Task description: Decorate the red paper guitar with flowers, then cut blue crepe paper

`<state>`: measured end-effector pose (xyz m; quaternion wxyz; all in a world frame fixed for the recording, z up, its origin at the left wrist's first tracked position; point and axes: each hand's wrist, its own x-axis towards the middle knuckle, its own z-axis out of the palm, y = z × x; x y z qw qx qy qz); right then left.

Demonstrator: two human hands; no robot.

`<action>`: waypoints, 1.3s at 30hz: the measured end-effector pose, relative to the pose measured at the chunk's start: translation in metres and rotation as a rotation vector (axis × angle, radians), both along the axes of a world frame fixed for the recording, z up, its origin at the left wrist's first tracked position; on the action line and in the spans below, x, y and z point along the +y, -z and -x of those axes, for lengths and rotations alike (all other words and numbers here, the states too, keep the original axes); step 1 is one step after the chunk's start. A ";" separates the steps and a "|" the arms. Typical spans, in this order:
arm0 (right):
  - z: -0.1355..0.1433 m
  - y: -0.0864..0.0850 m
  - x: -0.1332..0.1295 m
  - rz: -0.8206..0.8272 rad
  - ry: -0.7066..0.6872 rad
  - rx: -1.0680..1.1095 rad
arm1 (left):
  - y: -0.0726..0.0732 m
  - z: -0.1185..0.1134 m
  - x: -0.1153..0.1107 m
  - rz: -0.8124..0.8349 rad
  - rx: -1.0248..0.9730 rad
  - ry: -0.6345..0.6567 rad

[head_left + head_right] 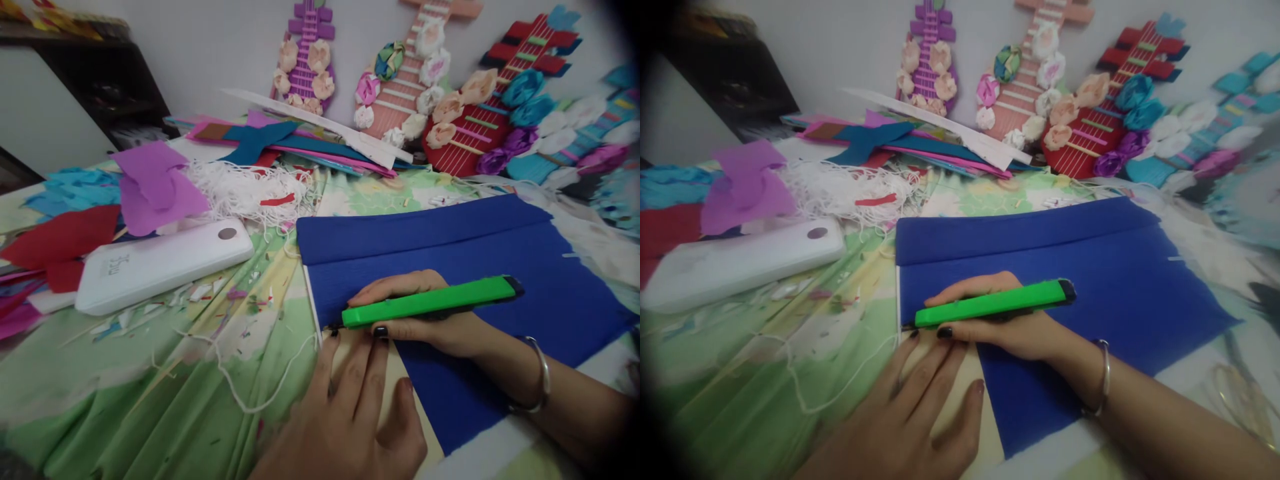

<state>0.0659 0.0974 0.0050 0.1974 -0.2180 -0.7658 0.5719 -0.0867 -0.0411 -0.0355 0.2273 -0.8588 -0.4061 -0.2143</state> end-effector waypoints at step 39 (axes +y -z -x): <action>0.003 -0.003 0.000 -0.016 -0.030 -0.021 | 0.002 0.001 -0.003 0.099 0.014 0.020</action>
